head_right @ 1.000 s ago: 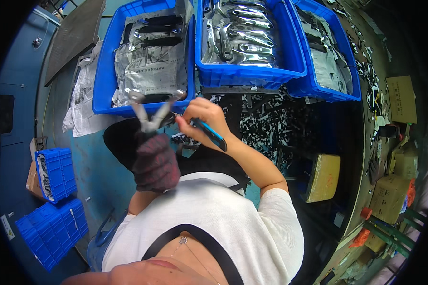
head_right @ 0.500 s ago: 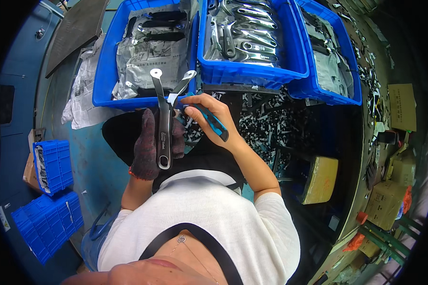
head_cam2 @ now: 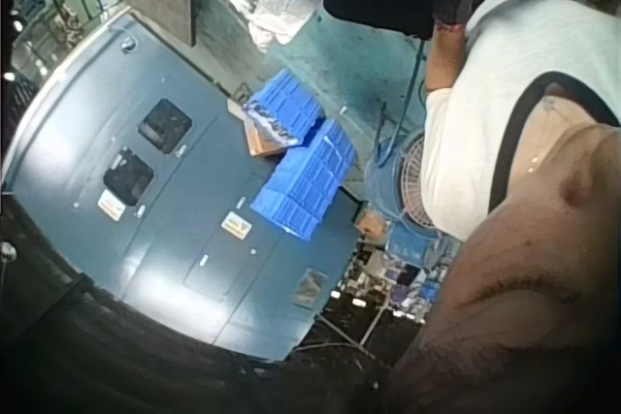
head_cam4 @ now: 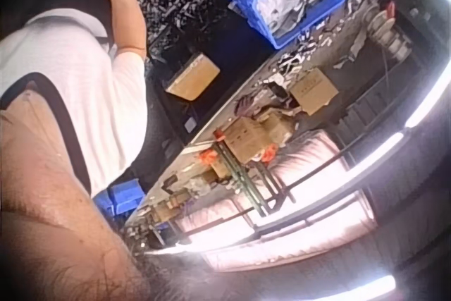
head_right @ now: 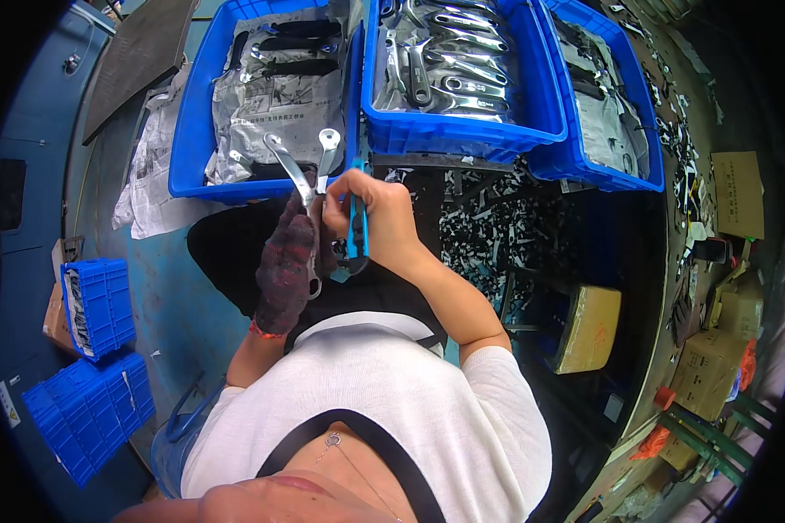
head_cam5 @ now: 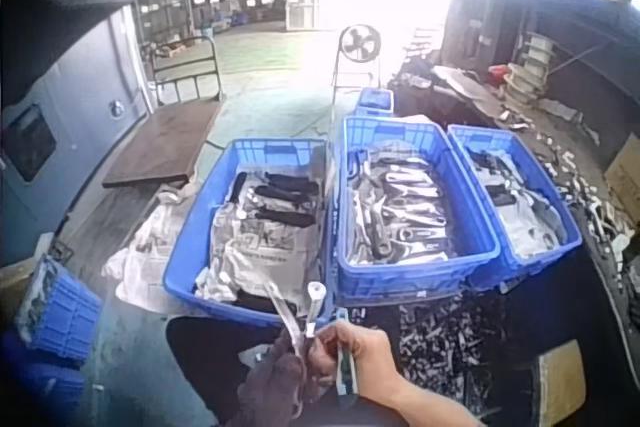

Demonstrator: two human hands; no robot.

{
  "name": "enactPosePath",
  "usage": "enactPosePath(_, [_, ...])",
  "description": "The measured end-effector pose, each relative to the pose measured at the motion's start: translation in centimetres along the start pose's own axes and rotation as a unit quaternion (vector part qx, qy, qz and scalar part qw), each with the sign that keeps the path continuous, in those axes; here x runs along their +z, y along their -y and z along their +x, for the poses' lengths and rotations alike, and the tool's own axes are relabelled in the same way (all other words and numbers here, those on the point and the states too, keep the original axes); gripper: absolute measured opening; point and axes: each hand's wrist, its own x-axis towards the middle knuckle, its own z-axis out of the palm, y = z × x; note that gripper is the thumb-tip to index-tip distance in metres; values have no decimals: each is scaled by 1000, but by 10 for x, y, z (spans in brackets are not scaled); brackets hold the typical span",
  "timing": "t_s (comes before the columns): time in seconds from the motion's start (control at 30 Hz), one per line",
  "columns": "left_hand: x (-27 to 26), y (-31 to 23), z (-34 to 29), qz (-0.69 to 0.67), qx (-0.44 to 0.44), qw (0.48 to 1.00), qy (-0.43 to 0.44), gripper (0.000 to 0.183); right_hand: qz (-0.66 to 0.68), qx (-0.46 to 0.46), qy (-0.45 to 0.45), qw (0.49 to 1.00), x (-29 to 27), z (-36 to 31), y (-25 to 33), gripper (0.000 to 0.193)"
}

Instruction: The person deburrs the sharp edges of metal parts using a handheld scraping tool.

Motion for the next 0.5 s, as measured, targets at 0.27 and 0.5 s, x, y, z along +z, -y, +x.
enactPosePath(0.27, [-17,-24,19,-216,-162,961,-64,57,-62,21,-57,996,-30,16,-6,29])
enactPosePath(0.5, [-32,-15,52,-230,-29,970,-68,49,63,92,159,981,17,-13,-25,20])
